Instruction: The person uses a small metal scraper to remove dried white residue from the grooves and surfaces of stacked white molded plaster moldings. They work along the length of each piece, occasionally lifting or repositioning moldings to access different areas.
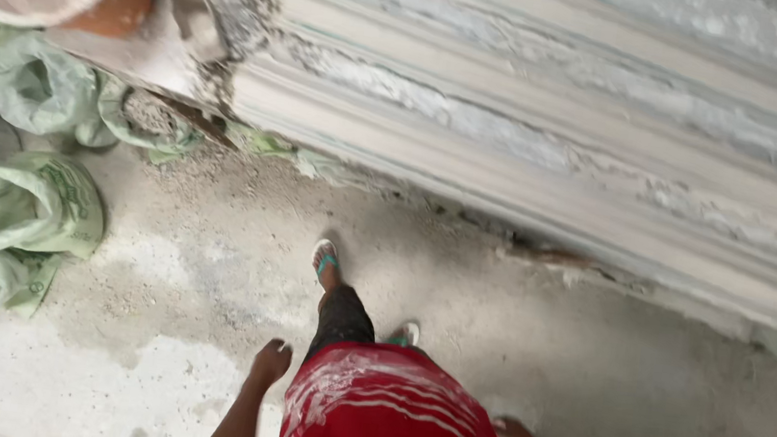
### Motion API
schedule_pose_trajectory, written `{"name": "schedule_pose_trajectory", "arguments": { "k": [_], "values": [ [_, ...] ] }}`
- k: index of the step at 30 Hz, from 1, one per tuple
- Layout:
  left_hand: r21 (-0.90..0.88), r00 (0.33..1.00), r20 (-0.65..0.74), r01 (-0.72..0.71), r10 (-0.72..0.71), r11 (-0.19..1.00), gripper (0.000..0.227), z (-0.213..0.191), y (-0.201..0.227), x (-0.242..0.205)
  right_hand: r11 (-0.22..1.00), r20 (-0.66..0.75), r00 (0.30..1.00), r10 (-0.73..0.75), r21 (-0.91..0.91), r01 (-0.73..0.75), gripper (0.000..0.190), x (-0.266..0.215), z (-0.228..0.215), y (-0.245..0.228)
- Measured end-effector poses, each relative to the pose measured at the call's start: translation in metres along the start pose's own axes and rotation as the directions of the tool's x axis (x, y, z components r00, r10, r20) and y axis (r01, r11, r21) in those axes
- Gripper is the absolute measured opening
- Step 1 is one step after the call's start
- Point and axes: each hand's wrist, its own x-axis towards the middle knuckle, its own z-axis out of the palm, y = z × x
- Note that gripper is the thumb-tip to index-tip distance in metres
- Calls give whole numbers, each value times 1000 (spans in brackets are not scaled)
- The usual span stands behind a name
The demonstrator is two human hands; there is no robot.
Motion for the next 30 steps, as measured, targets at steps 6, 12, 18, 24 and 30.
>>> {"name": "schedule_pose_trajectory", "arguments": {
  "k": [6, 12, 18, 24, 30],
  "values": [
    [667, 799, 570, -586, 191, 461, 11, -49, -51, 61, 993, -312, 943, 119, 31, -115, 55, 18, -26, -16],
    [615, 697, 170, -627, 697, 477, 58, -304, 235, 21, 873, -439, 776, -453, -41, 487, 70, -119, 25, -324],
    [219, 535, -315, -763, 784, 609, 35, -508, 445, 39, 579, -328, 484, -812, -335, 744, 42, -217, 80, -550],
    [365, 745, -454, -345, 489, 865, 50, -526, 492, 227, 414, -232, 356, -905, -289, 863, 42, -219, 117, -609],
    [473, 564, -689, -125, 455, 872, 48, -494, 502, 299, 337, 112, 532, -840, -660, 672, 34, -245, 78, -582]
  ]
}}
